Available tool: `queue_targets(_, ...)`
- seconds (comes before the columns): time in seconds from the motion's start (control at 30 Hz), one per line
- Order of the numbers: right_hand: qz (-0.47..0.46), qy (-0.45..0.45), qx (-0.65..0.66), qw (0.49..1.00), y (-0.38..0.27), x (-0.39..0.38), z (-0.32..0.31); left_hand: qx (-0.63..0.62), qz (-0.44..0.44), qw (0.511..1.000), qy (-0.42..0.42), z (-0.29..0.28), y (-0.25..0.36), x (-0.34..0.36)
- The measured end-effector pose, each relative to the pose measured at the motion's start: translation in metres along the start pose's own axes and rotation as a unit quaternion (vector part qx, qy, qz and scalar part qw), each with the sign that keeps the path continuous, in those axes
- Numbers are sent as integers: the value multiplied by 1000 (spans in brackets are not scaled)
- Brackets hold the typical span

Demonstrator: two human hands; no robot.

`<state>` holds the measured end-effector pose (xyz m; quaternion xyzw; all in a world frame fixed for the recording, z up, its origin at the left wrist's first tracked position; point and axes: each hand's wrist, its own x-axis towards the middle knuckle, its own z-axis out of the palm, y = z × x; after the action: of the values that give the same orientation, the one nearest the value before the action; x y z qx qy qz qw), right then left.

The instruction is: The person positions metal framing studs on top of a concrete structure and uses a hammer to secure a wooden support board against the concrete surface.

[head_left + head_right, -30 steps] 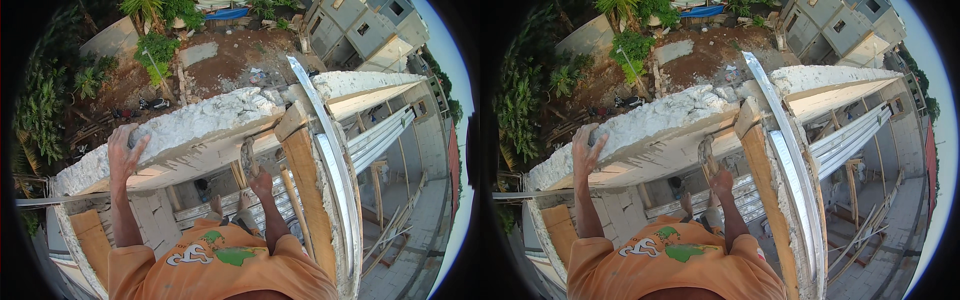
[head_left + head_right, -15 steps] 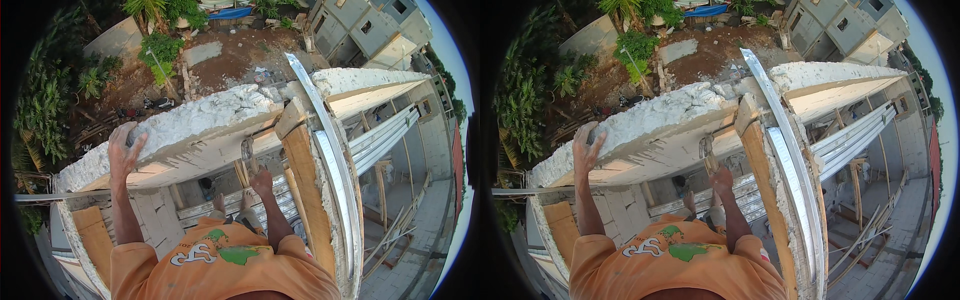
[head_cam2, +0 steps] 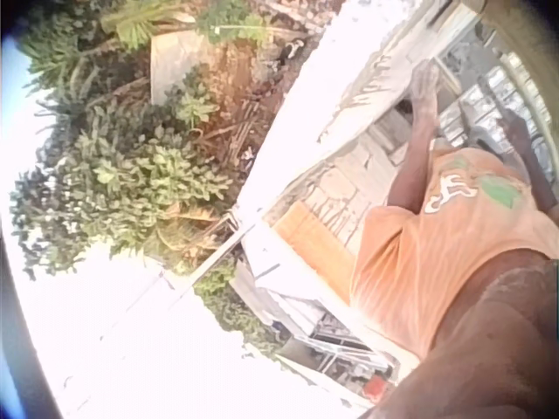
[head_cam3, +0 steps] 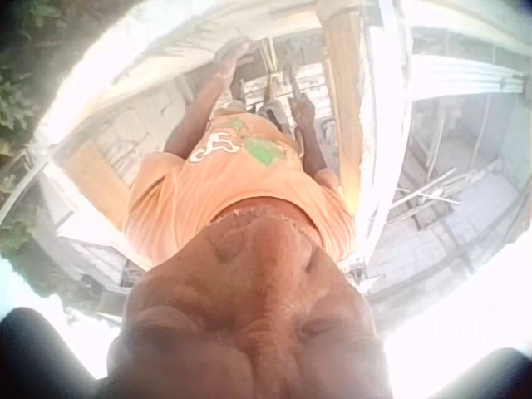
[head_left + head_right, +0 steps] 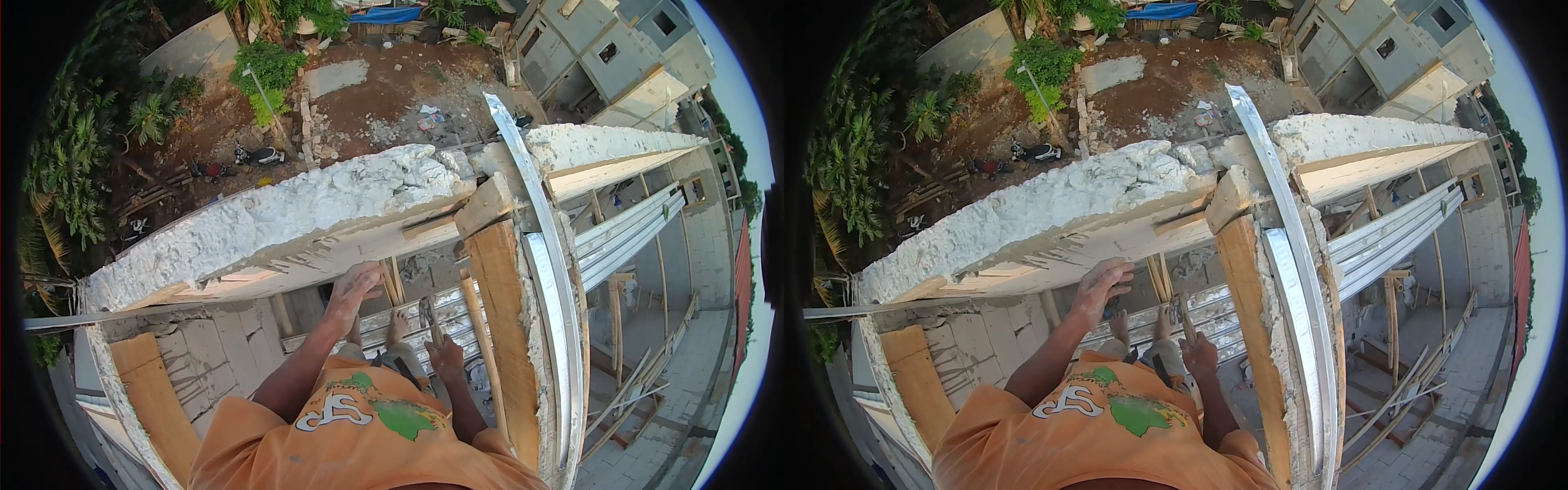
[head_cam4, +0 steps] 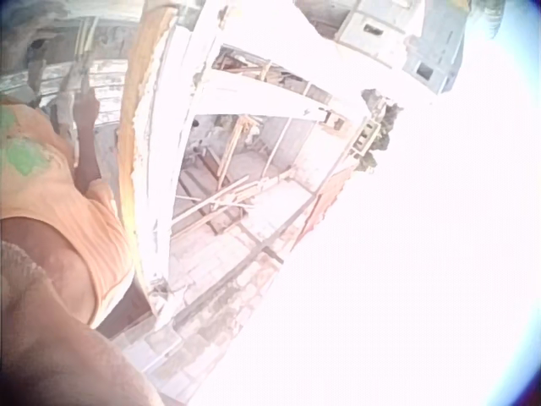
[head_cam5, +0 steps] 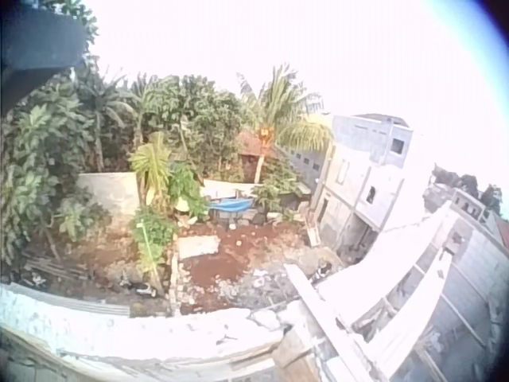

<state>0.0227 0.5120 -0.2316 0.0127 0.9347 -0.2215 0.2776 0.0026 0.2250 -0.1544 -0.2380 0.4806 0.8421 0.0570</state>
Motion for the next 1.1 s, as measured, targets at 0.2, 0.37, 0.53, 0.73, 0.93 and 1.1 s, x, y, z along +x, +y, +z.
queue_targets(0.2, 33, 7, 1, 999, 71, -34, 19, -335, -82, 939, 14, 16, -97, 125)
queue_targets(0.37, 74, -25, 6, 997, 90, -54, 16, -467, -13, 884, 31, 48, -120, 161)
queue_targets(0.53, 84, -48, 9, 995, 114, -63, 22, -511, 5, 858, 45, 66, -112, 163)
queue_targets(0.73, 97, -95, 2, 991, 99, -61, 3, -439, 72, 891, 92, 63, -134, 173)
queue_targets(0.93, 93, -97, -10, 991, 125, -51, 10, -451, 112, 879, 103, 67, -141, 178)
queue_targets(1.1, 119, -50, 13, 992, 102, -53, -4, -403, 87, 904, 117, 68, -137, 166)
